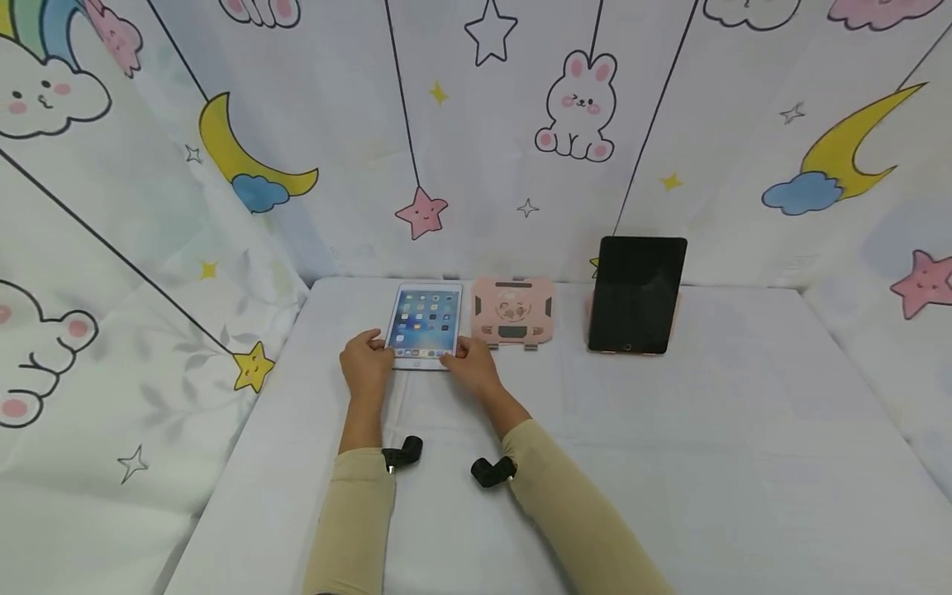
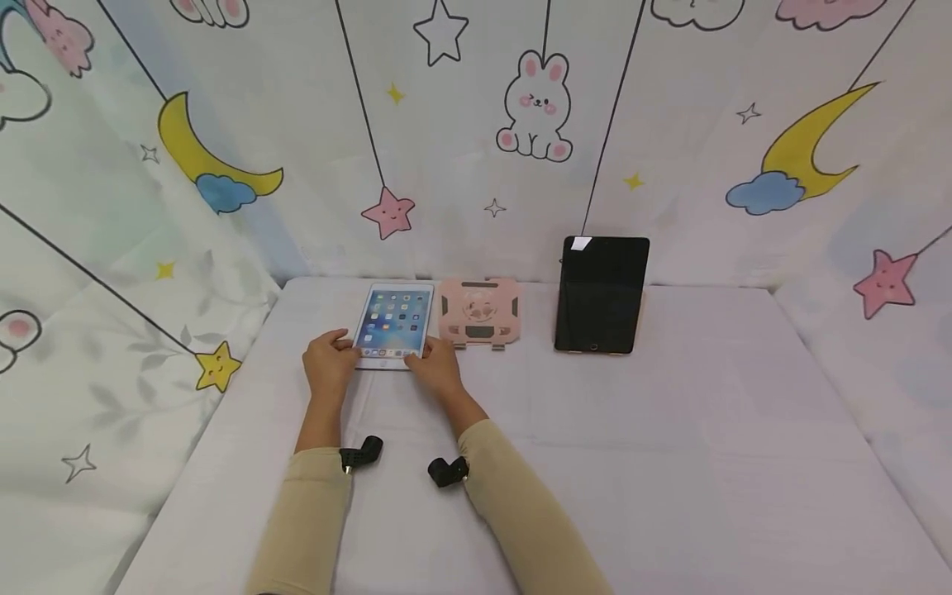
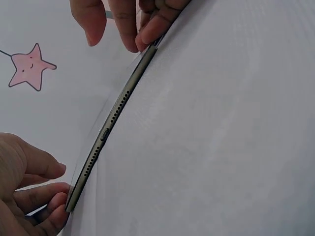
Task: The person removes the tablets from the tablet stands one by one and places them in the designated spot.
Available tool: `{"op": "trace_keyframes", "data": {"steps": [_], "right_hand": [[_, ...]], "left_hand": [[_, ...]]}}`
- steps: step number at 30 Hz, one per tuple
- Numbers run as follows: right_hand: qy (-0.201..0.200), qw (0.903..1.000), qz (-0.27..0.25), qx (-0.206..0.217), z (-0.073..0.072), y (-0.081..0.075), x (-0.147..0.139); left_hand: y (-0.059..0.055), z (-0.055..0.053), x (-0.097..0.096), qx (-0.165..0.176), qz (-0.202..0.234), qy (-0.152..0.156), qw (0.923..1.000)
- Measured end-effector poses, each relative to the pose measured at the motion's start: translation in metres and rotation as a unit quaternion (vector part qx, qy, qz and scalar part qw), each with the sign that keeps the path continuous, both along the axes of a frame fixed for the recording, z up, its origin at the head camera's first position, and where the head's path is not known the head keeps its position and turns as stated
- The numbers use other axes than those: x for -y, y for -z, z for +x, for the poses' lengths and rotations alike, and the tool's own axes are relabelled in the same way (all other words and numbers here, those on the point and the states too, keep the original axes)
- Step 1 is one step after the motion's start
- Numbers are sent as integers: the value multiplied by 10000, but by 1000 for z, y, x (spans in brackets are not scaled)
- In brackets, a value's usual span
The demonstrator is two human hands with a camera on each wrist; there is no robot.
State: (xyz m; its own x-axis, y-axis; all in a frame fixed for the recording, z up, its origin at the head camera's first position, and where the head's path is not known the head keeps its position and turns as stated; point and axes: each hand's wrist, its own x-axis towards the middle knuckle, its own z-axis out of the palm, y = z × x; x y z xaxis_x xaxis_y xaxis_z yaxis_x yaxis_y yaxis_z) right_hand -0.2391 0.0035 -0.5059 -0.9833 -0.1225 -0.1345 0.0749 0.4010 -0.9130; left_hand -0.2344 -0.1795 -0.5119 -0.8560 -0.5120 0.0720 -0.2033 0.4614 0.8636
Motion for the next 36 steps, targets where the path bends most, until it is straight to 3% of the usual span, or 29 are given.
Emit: {"op": "trace_keyframes", "data": {"steps": [3,9,15,20,25,29,32,36], "right_hand": [[203,9995,-16,-241,3,7,-2],[726,9934,-774,-432,10,9,-10],[892,9769,-1437,-1304,11,-15,-31],[1179,9583,-1574,-2073,9,-47,-70],[1544,9356,-1802,-2613,3,-66,-123],[1911,9223,-1823,-2821,-2,-69,-161],[2174,9125,-1828,-2946,-4,-67,-186],[2487,9049,-1715,-2998,-5,-62,-216]], "left_hand": [[-5,-1,-2,32,47,55,10000],[-28,-4,-12,-301,548,437,9971],[-59,0,-44,-890,1224,999,9834],[-74,8,-84,-1365,1525,1559,9663],[-80,5,-124,-1770,1635,1919,9514],[-86,-6,-151,-2042,2024,2183,9326],[-89,-14,-171,-2186,2438,2393,9140],[-89,-21,-201,-2300,2881,2607,8923]]}}
